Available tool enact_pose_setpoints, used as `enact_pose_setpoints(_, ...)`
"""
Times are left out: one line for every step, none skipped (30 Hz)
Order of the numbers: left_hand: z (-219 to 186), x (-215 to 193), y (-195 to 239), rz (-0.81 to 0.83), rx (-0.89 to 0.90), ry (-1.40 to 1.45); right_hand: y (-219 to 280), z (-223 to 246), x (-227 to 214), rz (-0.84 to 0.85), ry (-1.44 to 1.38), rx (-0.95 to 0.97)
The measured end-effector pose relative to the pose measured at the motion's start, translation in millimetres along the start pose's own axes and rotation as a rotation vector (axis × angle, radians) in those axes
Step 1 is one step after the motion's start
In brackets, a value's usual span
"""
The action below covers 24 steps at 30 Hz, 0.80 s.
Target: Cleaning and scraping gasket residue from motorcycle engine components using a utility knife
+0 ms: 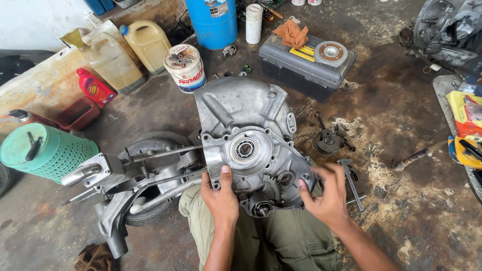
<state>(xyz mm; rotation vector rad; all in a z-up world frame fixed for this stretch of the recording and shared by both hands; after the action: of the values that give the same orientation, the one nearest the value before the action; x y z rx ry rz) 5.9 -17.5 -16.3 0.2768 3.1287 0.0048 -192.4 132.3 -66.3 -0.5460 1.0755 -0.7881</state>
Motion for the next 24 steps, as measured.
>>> enact_pose_setpoints(0.2, -0.3, 0.2, 0.001, 0.004, 0.0, -6.5, 4.1, -2.4, -0.004, 0.0, -0.001)
enact_pose_setpoints(1.0, -0.2, 0.8, 0.004, 0.004, -0.003, -12.6, 6.0, -4.3, 0.084, -0.04, 0.19)
enact_pose_setpoints(1.7, -0.4, 1.1, 0.006, 0.003, -0.005, -18.4, 8.2, -5.8, 0.174, -0.081, 0.381)
enact_pose_setpoints(1.6, 0.0, 1.5, 0.003, 0.007, -0.005, -26.3, 14.7, -9.4, 0.173, -0.084, 0.378)
enact_pose_setpoints(1.5, 0.1, 1.8, 0.003, -0.01, -0.001, -33.8, 20.7, -11.9, 0.235, -0.233, 0.476)
enact_pose_setpoints(1.2, 0.2, 1.5, 0.003, -0.025, 0.002, -41.6, 26.8, -13.9, 0.297, -0.383, 0.57)
enact_pose_setpoints(-1.1, -0.7, 1.8, 0.0, -0.019, 0.002, -40.1, 23.9, -9.8, 0.296, -0.387, 0.565)
enact_pose_setpoints(-3.3, -0.7, 1.6, 0.008, -0.027, -0.002, -39.6, 20.4, -5.9, 0.281, -0.37, 0.54)
enact_pose_setpoints(-5.3, -0.6, 1.2, 0.015, -0.034, -0.007, -39.2, 16.8, -1.8, 0.267, -0.353, 0.515)
enact_pose_setpoints(-6.4, -1.3, 0.8, 0.011, -0.03, -0.006, -39.4, 15.8, -1.9, 0.266, -0.356, 0.51)
enact_pose_setpoints(-7.3, -1.6, 0.2, 0.024, -0.03, -0.01, -39.0, 13.7, -1.3, 0.325, -0.339, 0.62)
enact_pose_setpoints(-8.0, -2.2, -0.1, 0.039, -0.031, -0.016, -37.5, 12.2, -0.9, 0.385, -0.321, 0.733)
enact_pose_setpoints(-8.1, -3.7, -0.9, 0.037, -0.029, -0.017, -37.6, 11.6, 0.7, 0.384, -0.323, 0.731)
enact_pose_setpoints(-7.9, -4.3, -1.9, 0.05, -0.056, -0.012, -38.1, 10.5, 1.9, 0.383, -0.305, 0.739)
enact_pose_setpoints(-7.6, -5.1, -2.8, 0.062, -0.084, -0.007, -38.4, 9.4, 3.1, 0.383, -0.286, 0.746)
enact_pose_setpoints(-11.0, -5.9, -3.4, 0.061, -0.083, -0.007, -38.6, 9.3, 3.7, 0.382, -0.287, 0.745)
enact_pose_setpoints(-13.9, -6.6, -4.0, 0.088, -0.099, 0.004, -38.7, 9.2, 4.4, 0.381, -0.281, 0.729)
enact_pose_setpoints(-16.2, -8.0, -3.0, 0.112, -0.118, 0.014, -37.9, 9.5, 5.0, 0.384, -0.276, 0.712)
enact_pose_setpoints(-15.5, -8.4, -3.4, 0.107, -0.119, 0.014, -38.6, 10.4, 6.0, 0.388, -0.278, 0.71)
enact_pose_setpoints(-15.1, -8.4, -4.0, 0.112, -0.103, -0.01, -39.0, 11.3, 6.4, 0.361, -0.23, 0.711)
enact_pose_setpoints(-14.4, -7.9, -4.7, 0.117, -0.086, -0.034, -39.5, 11.5, 6.7, 0.335, -0.182, 0.711)
enact_pose_setpoints(-14.5, -6.4, -10.5, 0.123, -0.084, -0.034, -45.5, 5.8, 7.6, 0.33, -0.181, 0.713)
enact_pose_setpoints(-13.6, -4.3, -16.5, 0.127, -0.136, -0.082, -51.4, -0.5, 9.4, 0.381, -0.223, 0.715)
enact_pose_setpoints(-11.1, -4.0, -18.4, 0.13, -0.199, -0.133, -53.0, -5.2, 9.8, 0.441, -0.266, 0.723)
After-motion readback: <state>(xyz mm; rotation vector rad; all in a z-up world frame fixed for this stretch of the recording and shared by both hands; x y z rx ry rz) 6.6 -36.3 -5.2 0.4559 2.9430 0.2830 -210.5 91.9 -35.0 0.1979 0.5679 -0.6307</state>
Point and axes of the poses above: each hand's wrist, its own y-axis away from the middle knuckle, its own x-axis out of the palm, z = x × y, the point moved 1 cm from there along -y, towards the middle knuckle, and after that the axes turned 7 degrees about z, right-handed, at the moved point
